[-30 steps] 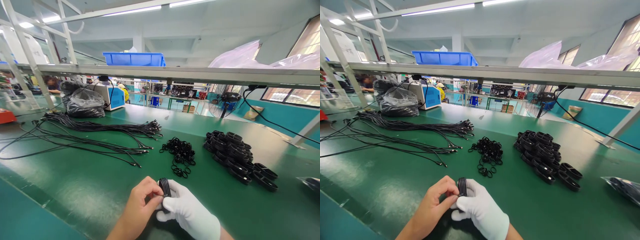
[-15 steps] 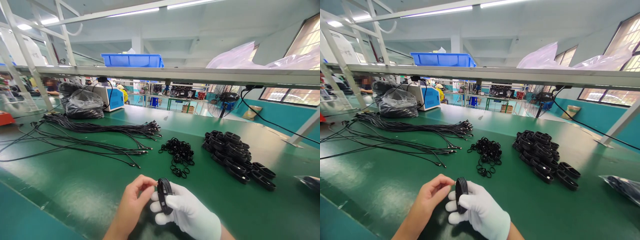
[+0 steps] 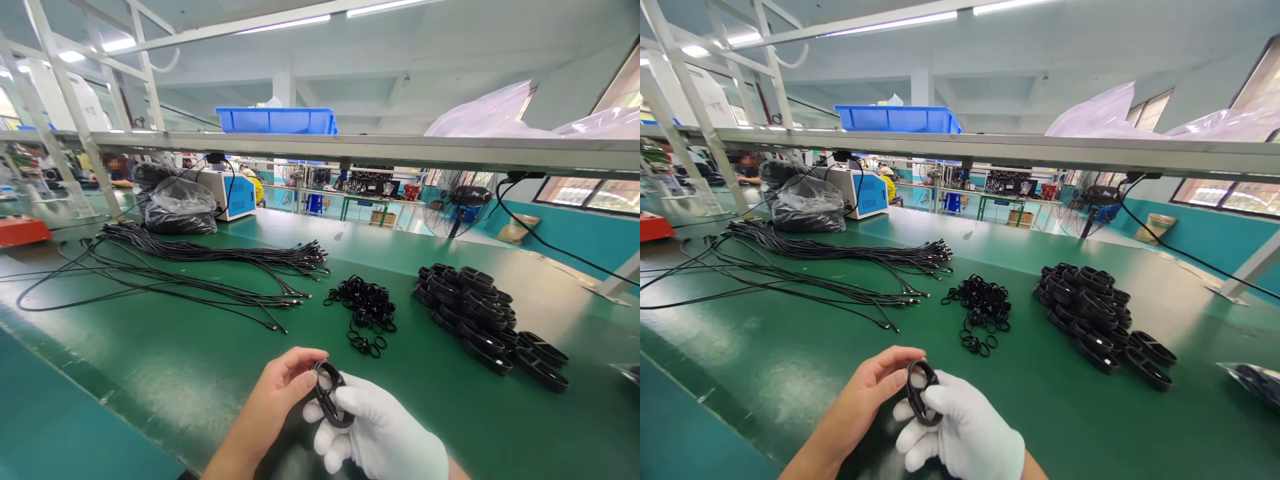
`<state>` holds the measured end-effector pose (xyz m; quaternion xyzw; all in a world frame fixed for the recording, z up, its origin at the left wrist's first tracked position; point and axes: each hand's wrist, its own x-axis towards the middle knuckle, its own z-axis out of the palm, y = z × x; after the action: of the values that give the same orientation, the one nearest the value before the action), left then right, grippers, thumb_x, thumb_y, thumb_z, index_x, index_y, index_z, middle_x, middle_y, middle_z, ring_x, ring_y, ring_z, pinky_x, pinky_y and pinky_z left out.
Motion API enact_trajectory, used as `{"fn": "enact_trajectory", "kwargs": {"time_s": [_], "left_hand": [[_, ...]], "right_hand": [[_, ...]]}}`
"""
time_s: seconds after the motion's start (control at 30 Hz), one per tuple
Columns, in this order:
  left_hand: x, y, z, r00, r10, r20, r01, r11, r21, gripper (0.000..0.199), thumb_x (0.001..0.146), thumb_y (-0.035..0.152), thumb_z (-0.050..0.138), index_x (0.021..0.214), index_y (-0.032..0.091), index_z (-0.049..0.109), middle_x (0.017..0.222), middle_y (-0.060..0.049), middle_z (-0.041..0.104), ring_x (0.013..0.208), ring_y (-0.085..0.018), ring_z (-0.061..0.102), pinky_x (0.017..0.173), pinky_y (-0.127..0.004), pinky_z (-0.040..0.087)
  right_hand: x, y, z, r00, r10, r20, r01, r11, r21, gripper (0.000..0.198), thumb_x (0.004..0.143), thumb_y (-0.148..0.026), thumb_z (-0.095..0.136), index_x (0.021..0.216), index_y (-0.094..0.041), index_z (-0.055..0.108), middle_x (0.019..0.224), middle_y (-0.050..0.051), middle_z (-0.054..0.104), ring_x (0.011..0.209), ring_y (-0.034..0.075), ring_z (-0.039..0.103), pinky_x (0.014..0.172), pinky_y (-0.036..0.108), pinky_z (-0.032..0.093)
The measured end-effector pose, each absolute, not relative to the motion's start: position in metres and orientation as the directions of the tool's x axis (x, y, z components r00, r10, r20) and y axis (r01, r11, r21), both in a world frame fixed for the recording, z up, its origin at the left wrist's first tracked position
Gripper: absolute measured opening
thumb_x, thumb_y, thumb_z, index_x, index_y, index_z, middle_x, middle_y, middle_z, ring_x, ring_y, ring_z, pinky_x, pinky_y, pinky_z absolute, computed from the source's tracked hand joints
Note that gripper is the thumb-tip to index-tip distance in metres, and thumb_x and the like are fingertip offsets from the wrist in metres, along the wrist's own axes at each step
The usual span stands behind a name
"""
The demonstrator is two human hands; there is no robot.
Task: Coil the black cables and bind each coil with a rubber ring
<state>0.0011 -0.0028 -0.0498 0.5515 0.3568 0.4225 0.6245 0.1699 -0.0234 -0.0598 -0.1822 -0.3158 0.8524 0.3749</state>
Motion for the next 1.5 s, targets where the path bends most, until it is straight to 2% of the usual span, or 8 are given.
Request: {"fn": "enact_trajectory", "kwargs": {"time_s": [0.23, 0.4, 0.73, 0.87, 0.97, 1.03, 1.3, 1.5], "left_hand": [[0.003, 0.0, -0.05, 0.339, 0.94, 0.038, -0.02, -0.033, 0.999, 0.026, 0.079, 0.034, 0.06, 0.102, 0.023, 0.064, 0.098, -0.003, 0.064, 0.095, -0.02, 0.055, 0.087, -0.03, 0.041], [0.007, 0.0, -0.05, 0.281, 0.956, 0.082, 0.092, -0.112, 0.989, 0.024, 0.08, 0.033, 0.057, 0.1, 0.023, 0.065, 0.102, -0.003, 0.064, 0.101, -0.021, 0.055, 0.091, -0.031, 0.04], [0.009, -0.002, -0.048, 0.219, 0.97, 0.108, 0.088, -0.13, 0.988, 0.022, 0.078, 0.027, 0.055, 0.097, 0.022, 0.064, 0.099, -0.004, 0.064, 0.095, -0.02, 0.057, 0.087, -0.029, 0.042], [0.007, 0.001, -0.052, 0.096, 0.994, 0.058, 0.09, -0.067, 0.994, 0.023, 0.078, 0.032, 0.054, 0.095, 0.02, 0.064, 0.094, -0.005, 0.064, 0.092, -0.02, 0.058, 0.082, -0.029, 0.044], [0.005, 0.004, -0.056, 0.025, 0.999, 0.023, 0.123, -0.026, 0.992, 0.026, 0.077, 0.036, 0.053, 0.093, 0.019, 0.063, 0.089, -0.004, 0.065, 0.082, -0.019, 0.057, 0.075, -0.028, 0.045], [0.005, 0.004, -0.057, 0.019, 0.999, 0.028, 0.148, -0.031, 0.989, 0.026, 0.077, 0.038, 0.054, 0.092, 0.018, 0.063, 0.087, -0.004, 0.065, 0.077, -0.017, 0.056, 0.074, -0.028, 0.045], [0.007, 0.003, -0.052, 0.006, 0.999, 0.048, 0.168, -0.048, 0.985, 0.026, 0.077, 0.038, 0.054, 0.09, 0.018, 0.064, 0.084, -0.003, 0.065, 0.075, -0.017, 0.057, 0.07, -0.027, 0.046], [0.008, 0.004, -0.051, 0.034, 0.999, 0.04, 0.187, -0.046, 0.981, 0.023, 0.076, 0.037, 0.055, 0.086, 0.018, 0.065, 0.082, -0.003, 0.067, 0.071, -0.016, 0.056, 0.069, -0.027, 0.047]], "right_hand": [[0.167, -0.025, -0.058, -0.587, 0.801, -0.119, -0.451, -0.445, -0.774, 0.041, 0.072, -0.038, 0.065, 0.1, -0.013, 0.05, 0.087, 0.007, 0.059, 0.06, 0.011, 0.06, 0.05, 0.022, 0.047], [0.161, -0.024, -0.04, -0.338, 0.91, -0.242, -0.145, -0.304, -0.941, 0.048, 0.057, -0.022, 0.072, 0.1, -0.016, 0.052, 0.083, 0.001, 0.055, 0.067, 0.012, 0.056, 0.056, 0.024, 0.045], [0.164, -0.03, -0.039, -0.461, 0.857, -0.23, -0.247, -0.372, -0.895, 0.058, 0.062, -0.043, 0.063, 0.108, -0.014, 0.046, 0.101, 0.009, 0.051, 0.07, 0.016, 0.059, 0.06, 0.03, 0.045], [0.168, -0.03, -0.028, -0.292, 0.929, -0.228, 0.27, -0.148, -0.951, 0.043, 0.064, -0.025, 0.052, 0.106, -0.018, 0.052, 0.1, 0.007, 0.054, 0.081, 0.019, 0.057, 0.071, 0.033, 0.044], [0.169, -0.03, -0.03, -0.158, 0.974, -0.161, 0.74, 0.009, -0.673, 0.054, 0.06, -0.017, 0.052, 0.114, -0.022, 0.055, 0.11, 0.008, 0.053, 0.102, 0.025, 0.049, 0.088, 0.038, 0.039], [0.17, -0.028, -0.035, -0.149, 0.97, -0.189, 0.835, 0.021, -0.55, 0.063, 0.061, -0.019, 0.054, 0.124, -0.023, 0.051, 0.117, 0.009, 0.052, 0.112, 0.029, 0.044, 0.095, 0.041, 0.034], [0.21, -0.017, -0.025, 0.044, 0.994, -0.098, 0.404, -0.107, -0.908, 0.039, 0.082, -0.037, 0.04, 0.113, -0.021, 0.057, 0.102, 0.006, 0.064, 0.093, 0.021, 0.058, 0.085, 0.034, 0.043], [0.191, -0.024, -0.025, -0.198, 0.962, -0.188, 0.725, 0.015, -0.688, 0.071, 0.059, -0.025, 0.064, 0.128, -0.025, 0.048, 0.116, 0.008, 0.055, 0.107, 0.029, 0.047, 0.092, 0.04, 0.037]]}}
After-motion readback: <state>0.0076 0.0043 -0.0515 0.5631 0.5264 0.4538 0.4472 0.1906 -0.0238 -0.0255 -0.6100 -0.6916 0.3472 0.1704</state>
